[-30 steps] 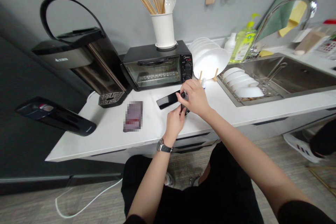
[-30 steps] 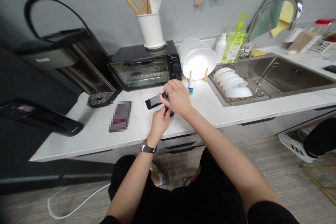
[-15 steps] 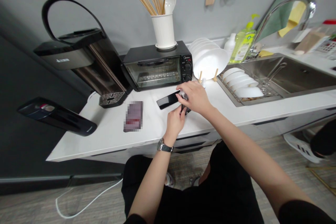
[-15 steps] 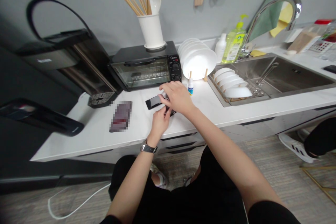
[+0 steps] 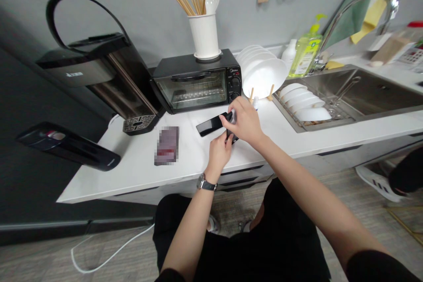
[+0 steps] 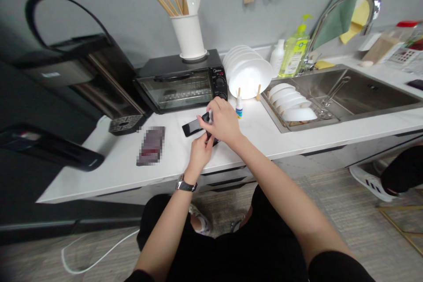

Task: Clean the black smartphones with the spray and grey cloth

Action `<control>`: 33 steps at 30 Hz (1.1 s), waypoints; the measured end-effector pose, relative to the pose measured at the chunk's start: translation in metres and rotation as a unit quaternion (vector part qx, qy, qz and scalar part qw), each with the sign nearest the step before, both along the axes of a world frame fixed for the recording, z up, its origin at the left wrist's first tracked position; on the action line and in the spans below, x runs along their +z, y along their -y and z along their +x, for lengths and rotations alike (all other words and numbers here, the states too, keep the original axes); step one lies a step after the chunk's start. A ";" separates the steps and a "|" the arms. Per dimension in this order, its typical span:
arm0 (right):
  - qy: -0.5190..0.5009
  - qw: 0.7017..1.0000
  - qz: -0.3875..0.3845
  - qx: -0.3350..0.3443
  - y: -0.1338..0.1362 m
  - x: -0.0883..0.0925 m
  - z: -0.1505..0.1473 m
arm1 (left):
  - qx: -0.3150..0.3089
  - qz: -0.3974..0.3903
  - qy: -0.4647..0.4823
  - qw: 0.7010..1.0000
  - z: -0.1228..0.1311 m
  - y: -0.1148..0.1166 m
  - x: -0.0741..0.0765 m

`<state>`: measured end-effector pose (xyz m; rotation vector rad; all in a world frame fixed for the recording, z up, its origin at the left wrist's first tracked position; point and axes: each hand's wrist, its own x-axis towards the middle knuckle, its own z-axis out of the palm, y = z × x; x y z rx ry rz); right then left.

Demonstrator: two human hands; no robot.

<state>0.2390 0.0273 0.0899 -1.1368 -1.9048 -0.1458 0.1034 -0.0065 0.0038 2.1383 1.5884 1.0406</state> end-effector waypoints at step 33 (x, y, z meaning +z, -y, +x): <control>0.019 1.000 0.010 -0.003 0.003 -0.002 -0.008 | 0.003 -0.002 0.021 1.000 -0.001 0.001 0.000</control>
